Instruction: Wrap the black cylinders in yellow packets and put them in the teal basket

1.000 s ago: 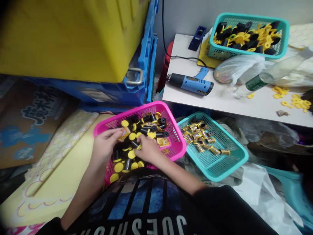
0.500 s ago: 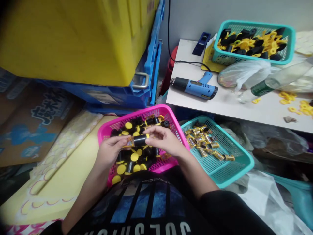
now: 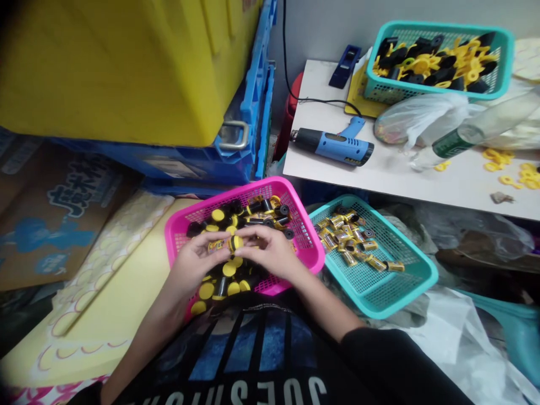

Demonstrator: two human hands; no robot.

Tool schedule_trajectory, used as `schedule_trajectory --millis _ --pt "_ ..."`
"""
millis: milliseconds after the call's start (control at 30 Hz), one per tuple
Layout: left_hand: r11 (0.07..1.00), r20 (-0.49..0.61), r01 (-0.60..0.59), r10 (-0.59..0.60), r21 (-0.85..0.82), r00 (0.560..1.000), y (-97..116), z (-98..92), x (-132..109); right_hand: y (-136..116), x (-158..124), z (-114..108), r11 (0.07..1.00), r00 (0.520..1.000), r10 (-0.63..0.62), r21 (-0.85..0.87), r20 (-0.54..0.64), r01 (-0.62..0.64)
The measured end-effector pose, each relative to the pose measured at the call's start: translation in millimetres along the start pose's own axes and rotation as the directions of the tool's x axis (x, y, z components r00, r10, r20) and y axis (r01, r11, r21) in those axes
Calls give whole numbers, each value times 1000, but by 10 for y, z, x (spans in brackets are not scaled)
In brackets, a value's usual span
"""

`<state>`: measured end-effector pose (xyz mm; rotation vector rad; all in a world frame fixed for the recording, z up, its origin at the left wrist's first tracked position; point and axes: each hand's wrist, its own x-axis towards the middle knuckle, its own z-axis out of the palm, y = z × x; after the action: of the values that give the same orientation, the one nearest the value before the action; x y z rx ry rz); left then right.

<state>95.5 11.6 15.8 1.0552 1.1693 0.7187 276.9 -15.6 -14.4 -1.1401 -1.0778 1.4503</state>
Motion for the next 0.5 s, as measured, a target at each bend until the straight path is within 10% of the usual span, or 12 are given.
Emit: schedule_trajectory --millis 233,500 --pt "993 -12 -66 65 -102 998 -91 90 -52 161 12 137 808 930 249 471 271 -353" --pt "996 2 -61 62 -60 998 -78 120 -99 154 76 90 862 950 198 418 243 -287"
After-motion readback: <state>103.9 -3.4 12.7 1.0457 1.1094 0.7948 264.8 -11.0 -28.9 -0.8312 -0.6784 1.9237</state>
